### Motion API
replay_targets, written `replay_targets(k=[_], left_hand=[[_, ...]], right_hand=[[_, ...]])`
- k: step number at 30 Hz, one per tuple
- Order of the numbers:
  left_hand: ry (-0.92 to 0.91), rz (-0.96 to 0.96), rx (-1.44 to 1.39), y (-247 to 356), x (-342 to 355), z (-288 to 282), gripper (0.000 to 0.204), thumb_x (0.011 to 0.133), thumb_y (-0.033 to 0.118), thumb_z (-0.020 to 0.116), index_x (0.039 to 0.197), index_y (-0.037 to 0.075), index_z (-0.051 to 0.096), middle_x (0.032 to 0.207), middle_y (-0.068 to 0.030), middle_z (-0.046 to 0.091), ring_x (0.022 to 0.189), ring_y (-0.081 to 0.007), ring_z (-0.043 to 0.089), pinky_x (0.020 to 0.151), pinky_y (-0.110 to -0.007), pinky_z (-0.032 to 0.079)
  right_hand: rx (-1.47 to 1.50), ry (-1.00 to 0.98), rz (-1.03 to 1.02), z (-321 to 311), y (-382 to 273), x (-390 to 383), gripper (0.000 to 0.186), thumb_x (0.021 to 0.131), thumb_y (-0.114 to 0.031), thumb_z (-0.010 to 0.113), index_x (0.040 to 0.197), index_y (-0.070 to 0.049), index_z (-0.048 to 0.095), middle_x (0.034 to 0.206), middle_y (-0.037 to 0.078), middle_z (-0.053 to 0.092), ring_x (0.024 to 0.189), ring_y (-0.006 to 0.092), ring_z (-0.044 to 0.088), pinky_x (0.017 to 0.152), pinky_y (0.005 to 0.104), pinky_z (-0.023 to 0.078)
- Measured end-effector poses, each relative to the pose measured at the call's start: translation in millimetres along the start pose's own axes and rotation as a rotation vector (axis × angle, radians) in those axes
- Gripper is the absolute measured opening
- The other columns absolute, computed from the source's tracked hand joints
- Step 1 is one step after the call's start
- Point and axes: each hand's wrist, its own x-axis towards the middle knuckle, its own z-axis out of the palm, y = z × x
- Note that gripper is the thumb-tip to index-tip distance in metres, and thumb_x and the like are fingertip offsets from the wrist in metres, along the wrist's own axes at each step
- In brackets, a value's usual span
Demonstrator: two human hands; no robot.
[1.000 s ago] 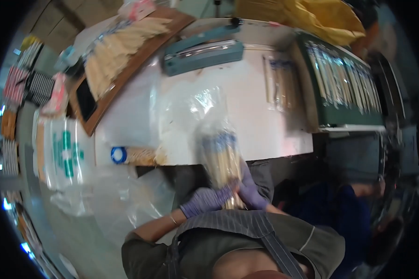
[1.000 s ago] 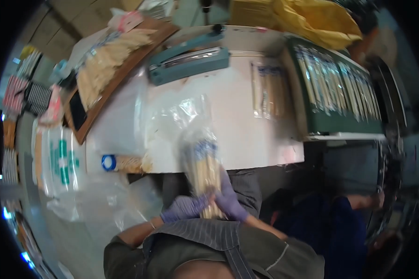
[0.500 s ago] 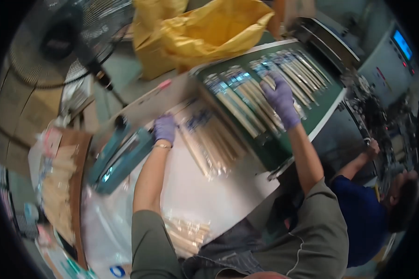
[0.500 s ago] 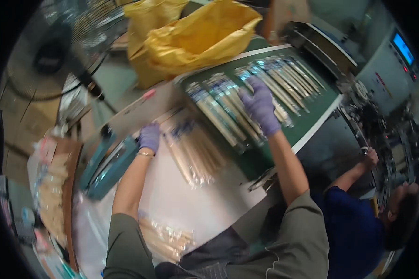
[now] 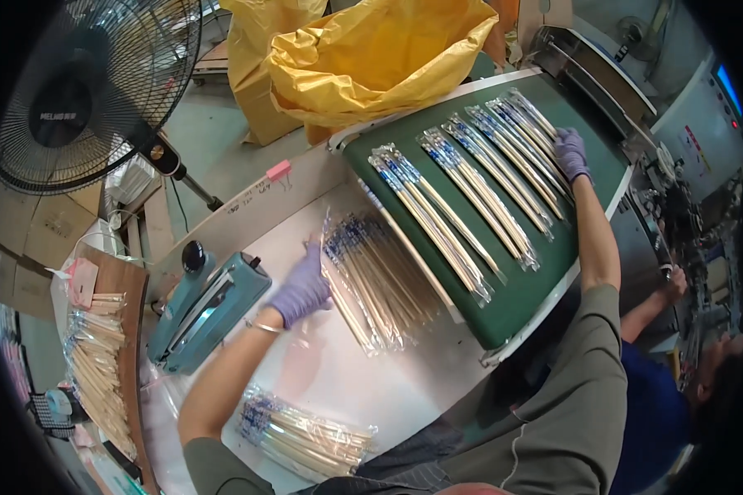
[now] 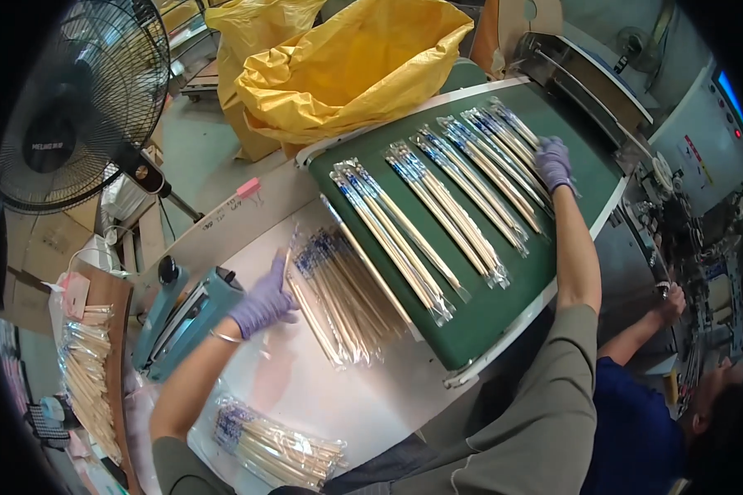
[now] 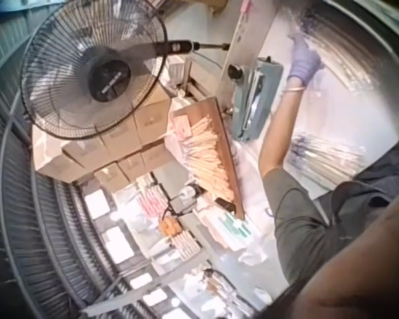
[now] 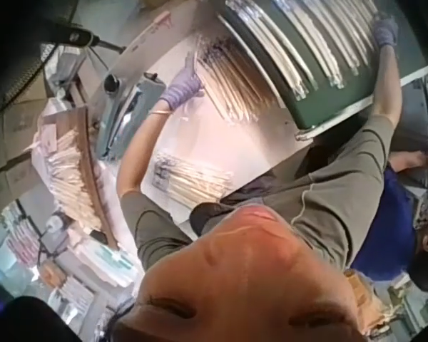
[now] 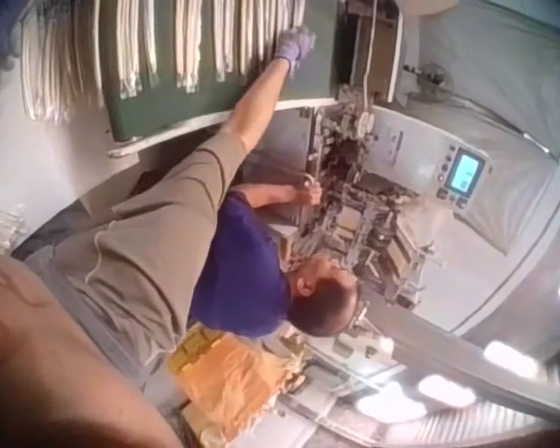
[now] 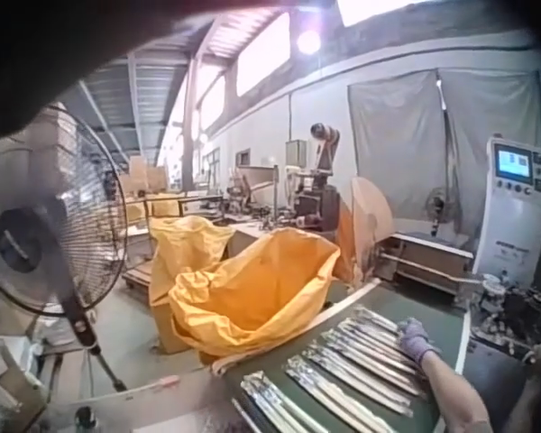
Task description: Packaging bundles of wooden sticks into plastic bags and placing them onto a conveyor belt.
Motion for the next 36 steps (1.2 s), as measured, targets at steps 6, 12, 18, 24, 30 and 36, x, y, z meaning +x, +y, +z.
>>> replay_targets(k=[6, 12, 18, 24, 30, 36], left_hand=[[0.532, -0.008, -0.821, -11, -36, 101, 0.070, 0.084, 0.038, 0.046, 0.134, 0.001, 0.013, 0.133, -0.0215, 0.025, 0.124, -0.0298, 0.026, 0.100, -0.032, 0.022], [0.500, 0.061, -1.690, -56, -1, 115, 0.081, 0.080, 0.062, 0.031, 0.134, 0.004, 0.014, 0.134, -0.0072, 0.028, 0.122, -0.0262, 0.026, 0.101, -0.029, 0.020], [0.735, -0.358, -0.834, -3, -35, 97, 0.124, 0.048, 0.055, 0.074, 0.128, -0.012, 0.007, 0.130, -0.0307, 0.020, 0.124, -0.0355, 0.022, 0.104, -0.035, 0.016], [0.816, -0.019, -1.359, -19, -75, 98, 0.084, 0.058, 0.028, 0.079, 0.122, 0.000, 0.034, 0.115, -0.0108, 0.047, 0.102, -0.0208, 0.047, 0.089, -0.030, 0.037], [0.660, 0.322, -1.282, -14, -128, 73, 0.087, 0.046, 0.022, 0.084, 0.117, 0.002, 0.039, 0.109, -0.0078, 0.051, 0.098, -0.0172, 0.050, 0.087, -0.029, 0.040], [0.712, 0.709, -1.082, 33, -174, 9, 0.102, 0.043, 0.028, 0.084, 0.125, 0.004, 0.029, 0.115, -0.0105, 0.044, 0.113, -0.0203, 0.038, 0.097, -0.033, 0.031]], right_hand=[[0.054, -0.067, -0.260, -51, -201, -135, 0.019, 0.076, -0.017, 0.047, 0.088, -0.009, 0.059, 0.098, 0.014, 0.050, 0.089, 0.0289, 0.051, 0.079, 0.0388, 0.043], [0.277, -0.451, -0.491, -113, -344, -263, 0.048, 0.078, -0.034, 0.048, 0.115, -0.004, 0.046, 0.111, 0.020, 0.044, 0.100, 0.0355, 0.046, 0.085, 0.0417, 0.039], [0.698, -0.704, 0.016, 54, -337, -246, 0.062, 0.081, -0.054, 0.039, 0.124, -0.009, 0.039, 0.117, 0.021, 0.044, 0.108, 0.0333, 0.043, 0.094, 0.0373, 0.031], [1.682, -1.125, 0.123, 3, -375, -330, 0.050, 0.078, -0.042, 0.055, 0.107, -0.002, 0.050, 0.096, 0.011, 0.057, 0.087, 0.0222, 0.056, 0.080, 0.0333, 0.044], [1.690, -1.214, 0.145, -79, -364, -352, 0.041, 0.067, -0.021, 0.067, 0.101, -0.001, 0.053, 0.087, 0.008, 0.058, 0.076, 0.0173, 0.058, 0.071, 0.0304, 0.049], [1.866, -0.705, -0.506, -169, -347, -347, 0.078, 0.048, -0.026, 0.083, 0.112, -0.002, 0.045, 0.104, 0.007, 0.054, 0.097, 0.0181, 0.051, 0.086, 0.0288, 0.040]])
